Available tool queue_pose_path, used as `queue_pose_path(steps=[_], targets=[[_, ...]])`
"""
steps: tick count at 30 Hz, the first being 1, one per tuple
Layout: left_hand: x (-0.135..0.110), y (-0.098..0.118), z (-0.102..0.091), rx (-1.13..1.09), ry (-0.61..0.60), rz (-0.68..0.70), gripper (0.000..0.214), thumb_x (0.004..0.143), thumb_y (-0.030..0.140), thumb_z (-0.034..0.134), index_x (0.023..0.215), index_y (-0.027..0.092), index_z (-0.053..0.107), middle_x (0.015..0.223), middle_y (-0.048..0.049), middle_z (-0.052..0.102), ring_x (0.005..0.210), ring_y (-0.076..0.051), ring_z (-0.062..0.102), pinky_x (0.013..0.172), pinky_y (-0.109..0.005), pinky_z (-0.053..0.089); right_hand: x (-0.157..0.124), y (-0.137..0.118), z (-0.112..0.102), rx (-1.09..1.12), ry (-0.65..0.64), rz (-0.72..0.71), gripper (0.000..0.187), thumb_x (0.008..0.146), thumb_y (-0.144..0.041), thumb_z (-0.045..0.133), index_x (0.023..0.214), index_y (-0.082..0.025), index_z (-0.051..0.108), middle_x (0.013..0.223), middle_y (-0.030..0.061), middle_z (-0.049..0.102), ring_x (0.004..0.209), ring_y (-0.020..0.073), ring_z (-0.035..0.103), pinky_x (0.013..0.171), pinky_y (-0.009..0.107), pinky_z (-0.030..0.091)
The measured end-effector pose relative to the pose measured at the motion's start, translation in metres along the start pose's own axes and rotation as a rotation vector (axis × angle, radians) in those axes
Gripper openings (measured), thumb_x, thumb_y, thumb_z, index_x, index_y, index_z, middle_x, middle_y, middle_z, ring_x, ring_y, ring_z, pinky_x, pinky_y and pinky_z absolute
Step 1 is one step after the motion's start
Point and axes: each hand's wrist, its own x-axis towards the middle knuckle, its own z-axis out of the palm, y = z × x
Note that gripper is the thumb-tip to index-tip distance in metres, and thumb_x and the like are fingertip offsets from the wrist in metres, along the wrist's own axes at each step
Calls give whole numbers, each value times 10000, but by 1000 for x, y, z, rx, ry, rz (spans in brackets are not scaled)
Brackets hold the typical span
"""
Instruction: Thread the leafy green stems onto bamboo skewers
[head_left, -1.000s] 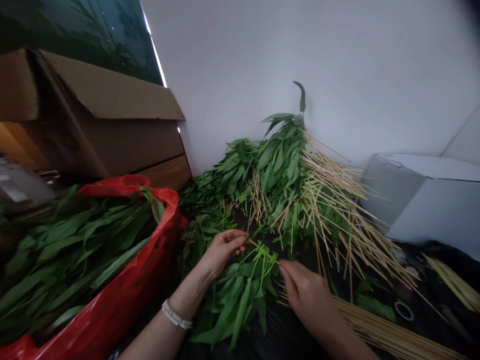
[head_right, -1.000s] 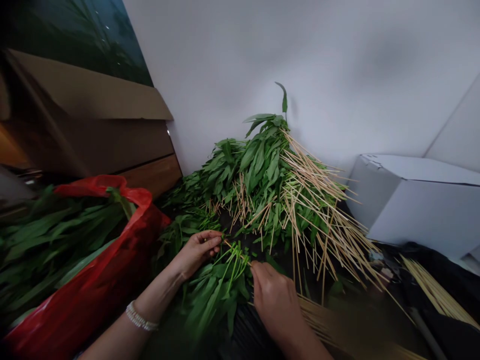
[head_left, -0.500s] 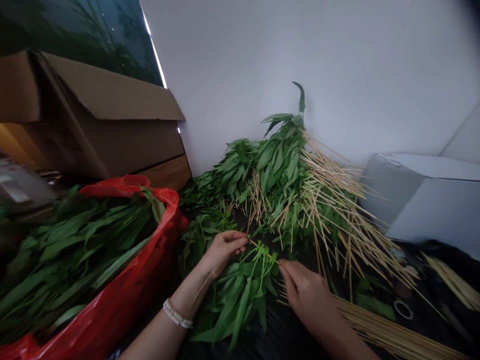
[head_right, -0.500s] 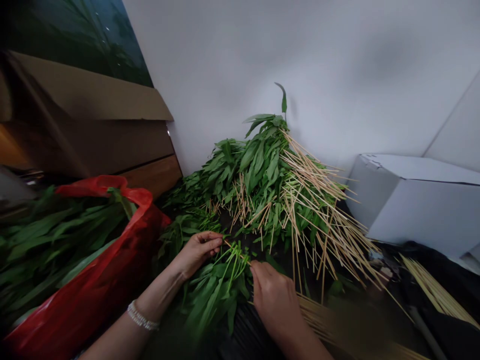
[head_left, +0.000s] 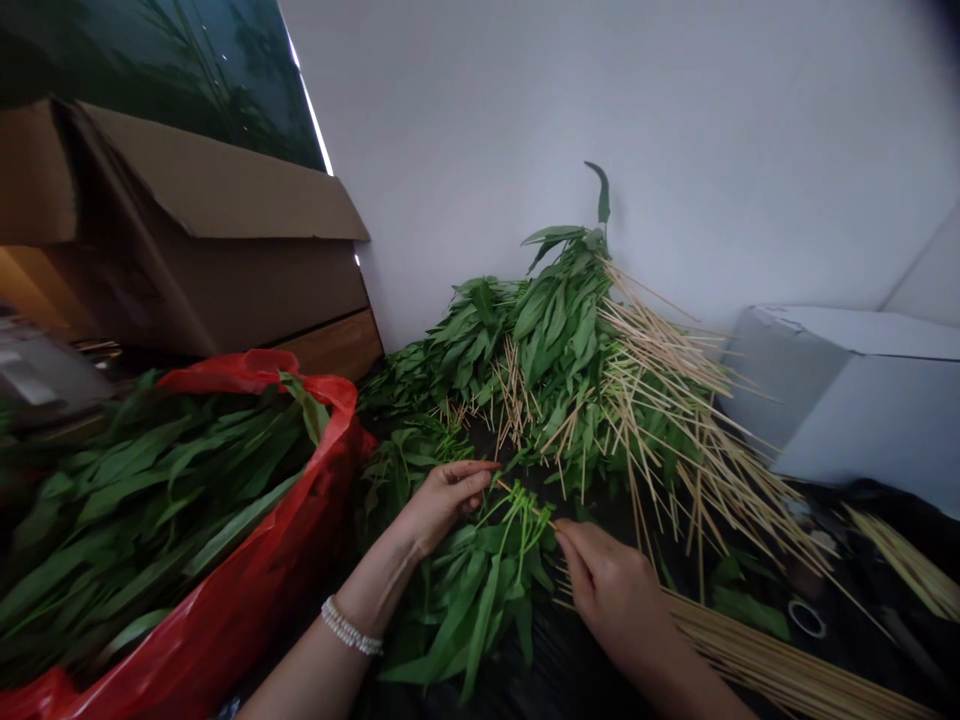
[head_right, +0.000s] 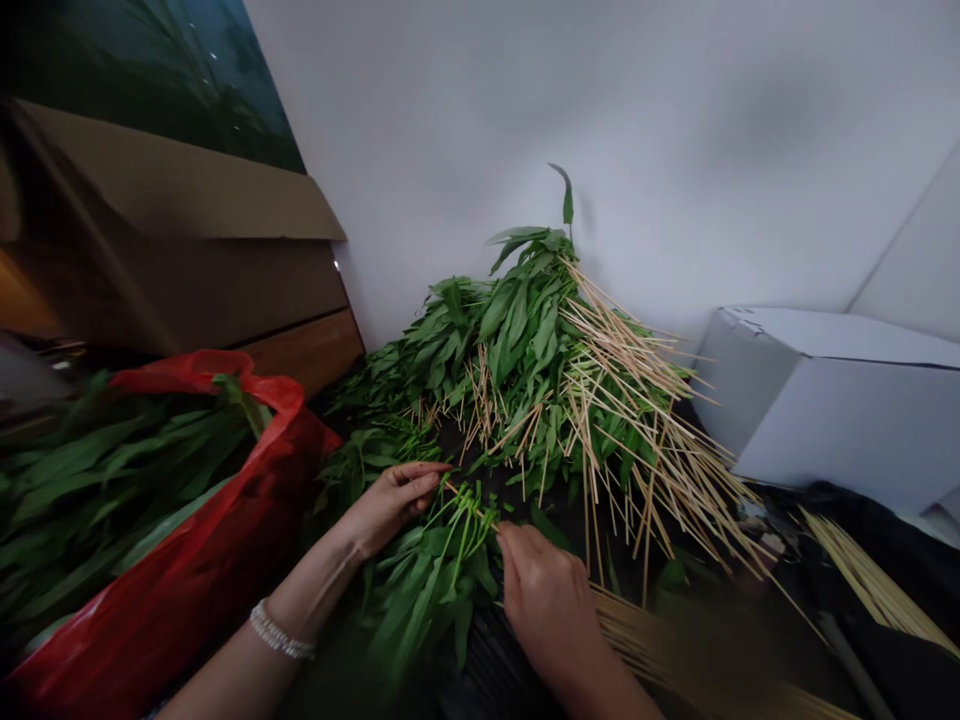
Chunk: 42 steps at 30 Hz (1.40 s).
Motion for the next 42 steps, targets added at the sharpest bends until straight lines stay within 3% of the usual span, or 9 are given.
queue_pose_path(steps=[6, 17, 24, 29, 32, 34, 38, 42], targets=[[3, -4, -4, -57, -27, -43, 351, 525, 331, 890, 777, 128, 753, 703, -41, 694, 475, -26, 403, 460, -164, 280, -1, -2, -1, 13, -18, 7, 309, 967, -220, 335, 1011, -180, 638, 865, 59, 702, 808, 179, 688, 740, 281, 514], [-1, -2, 0, 5, -51, -46, 377, 528, 362, 884, 772, 111, 747, 736, -61, 705, 500, -35, 414, 483, -166, 306, -2, -1, 2, 9, -7, -12, 293, 946, -181, 350, 991, -185, 639, 850, 49, 700, 759, 156, 685, 706, 254, 511], [-2, -11, 6, 76, -59, -20, 357, 515, 387, 880, 712, 128, 733, 562, 30, 575, 475, -40, 406, 469, -171, 288, -3, -1, 3, 46, -59, 13, 294, 957, -192, 341, 1004, -184, 632, 839, 50, 691, 788, 171, 678, 742, 276, 497], [-4, 1, -1, 60, -140, 12, 356, 571, 372, 862, 821, 141, 757, 646, 0, 621, 515, -42, 423, 486, -169, 291, -1, -4, 1, 80, -25, -11, 284, 965, -190, 338, 1034, -190, 613, 874, 44, 685, 786, 163, 668, 743, 273, 483], [-5, 11, -10, -43, -159, 15, 386, 596, 355, 854, 909, 157, 751, 815, -44, 677, 544, -38, 424, 505, -167, 305, -2, -8, -3, 119, 6, -74, 252, 961, -180, 360, 999, -192, 609, 823, 27, 666, 719, 145, 646, 691, 260, 462], [-4, 14, -13, -65, -139, 27, 333, 630, 358, 835, 875, 153, 743, 821, -45, 673, 544, -40, 425, 499, -168, 299, -3, -14, -6, 114, 12, -142, 226, 947, -163, 385, 961, -188, 609, 758, 15, 638, 658, 135, 613, 640, 259, 433], [-4, 12, -13, 147, -220, 13, 269, 714, 386, 768, 783, 131, 717, 745, -37, 663, 551, -55, 464, 499, -171, 301, -6, -27, -12, 9, 14, -320, 214, 895, -105, 407, 900, -185, 605, 682, 12, 588, 607, 141, 551, 569, 283, 356], [-7, 10, -11, 358, -350, -33, 295, 747, 408, 726, 862, 137, 723, 784, -43, 683, 586, -76, 500, 520, -180, 329, -5, -34, -14, -71, 78, -503, 201, 855, -91, 413, 778, -184, 574, 616, 7, 529, 536, 148, 472, 507, 309, 280]])
